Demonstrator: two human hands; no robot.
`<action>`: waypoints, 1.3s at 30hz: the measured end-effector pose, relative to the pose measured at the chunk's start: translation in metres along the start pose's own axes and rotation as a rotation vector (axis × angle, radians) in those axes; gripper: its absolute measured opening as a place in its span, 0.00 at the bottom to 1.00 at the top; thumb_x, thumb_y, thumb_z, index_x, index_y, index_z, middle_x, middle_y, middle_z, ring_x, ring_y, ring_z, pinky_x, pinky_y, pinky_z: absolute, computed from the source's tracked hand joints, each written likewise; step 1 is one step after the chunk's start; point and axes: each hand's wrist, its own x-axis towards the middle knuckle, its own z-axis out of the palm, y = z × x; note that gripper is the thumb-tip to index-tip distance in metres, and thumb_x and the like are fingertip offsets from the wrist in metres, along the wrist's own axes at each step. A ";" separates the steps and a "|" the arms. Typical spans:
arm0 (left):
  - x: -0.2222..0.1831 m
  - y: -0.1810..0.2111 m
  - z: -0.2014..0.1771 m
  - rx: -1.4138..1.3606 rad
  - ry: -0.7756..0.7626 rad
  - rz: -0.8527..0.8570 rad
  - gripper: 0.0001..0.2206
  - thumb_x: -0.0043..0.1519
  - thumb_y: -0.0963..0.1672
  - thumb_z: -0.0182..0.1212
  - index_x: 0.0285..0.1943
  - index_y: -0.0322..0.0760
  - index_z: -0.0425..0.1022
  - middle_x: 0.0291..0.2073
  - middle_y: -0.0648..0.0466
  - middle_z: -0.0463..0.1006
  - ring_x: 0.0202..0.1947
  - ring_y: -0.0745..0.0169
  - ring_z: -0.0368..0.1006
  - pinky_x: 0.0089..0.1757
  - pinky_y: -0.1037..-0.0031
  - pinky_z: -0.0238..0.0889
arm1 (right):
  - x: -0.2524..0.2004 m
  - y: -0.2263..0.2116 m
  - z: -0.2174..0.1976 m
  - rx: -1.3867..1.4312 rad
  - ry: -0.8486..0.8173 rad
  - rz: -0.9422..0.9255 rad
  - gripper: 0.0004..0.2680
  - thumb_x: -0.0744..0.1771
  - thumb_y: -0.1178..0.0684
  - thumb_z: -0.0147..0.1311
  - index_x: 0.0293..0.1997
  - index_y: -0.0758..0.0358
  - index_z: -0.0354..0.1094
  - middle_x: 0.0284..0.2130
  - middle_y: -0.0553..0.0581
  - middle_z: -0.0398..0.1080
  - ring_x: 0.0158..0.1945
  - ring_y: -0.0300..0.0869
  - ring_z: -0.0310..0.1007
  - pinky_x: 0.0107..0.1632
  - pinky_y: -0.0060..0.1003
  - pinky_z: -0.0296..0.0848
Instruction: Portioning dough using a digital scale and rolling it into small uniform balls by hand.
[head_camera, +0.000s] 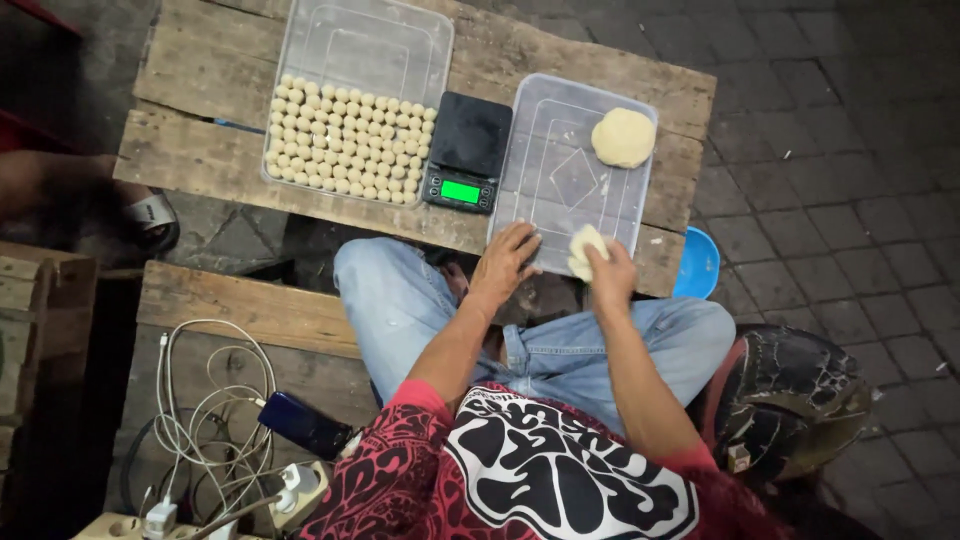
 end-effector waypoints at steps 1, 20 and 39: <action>0.001 0.000 -0.002 -0.001 -0.002 -0.013 0.29 0.54 0.47 0.74 0.65 0.39 0.74 0.64 0.47 0.70 0.69 0.44 0.62 0.66 0.58 0.56 | 0.012 0.031 -0.005 0.105 0.054 0.169 0.16 0.61 0.48 0.72 0.49 0.61 0.75 0.44 0.68 0.75 0.47 0.55 0.76 0.44 0.47 0.73; -0.004 -0.006 0.011 -0.044 0.036 0.004 0.28 0.57 0.50 0.71 0.68 0.43 0.73 0.66 0.49 0.70 0.70 0.45 0.62 0.66 0.57 0.57 | -0.034 -0.034 -0.021 -0.462 -0.098 -0.789 0.12 0.62 0.52 0.66 0.49 0.58 0.81 0.44 0.60 0.80 0.49 0.52 0.80 0.53 0.43 0.77; -0.001 -0.004 -0.009 0.022 0.026 0.203 0.17 0.64 0.48 0.63 0.61 0.45 0.78 0.69 0.47 0.70 0.70 0.42 0.64 0.56 0.56 0.64 | 0.093 -0.130 0.077 -0.789 -0.291 -1.116 0.21 0.72 0.40 0.46 0.73 0.57 0.61 0.67 0.62 0.64 0.67 0.71 0.59 0.63 0.70 0.56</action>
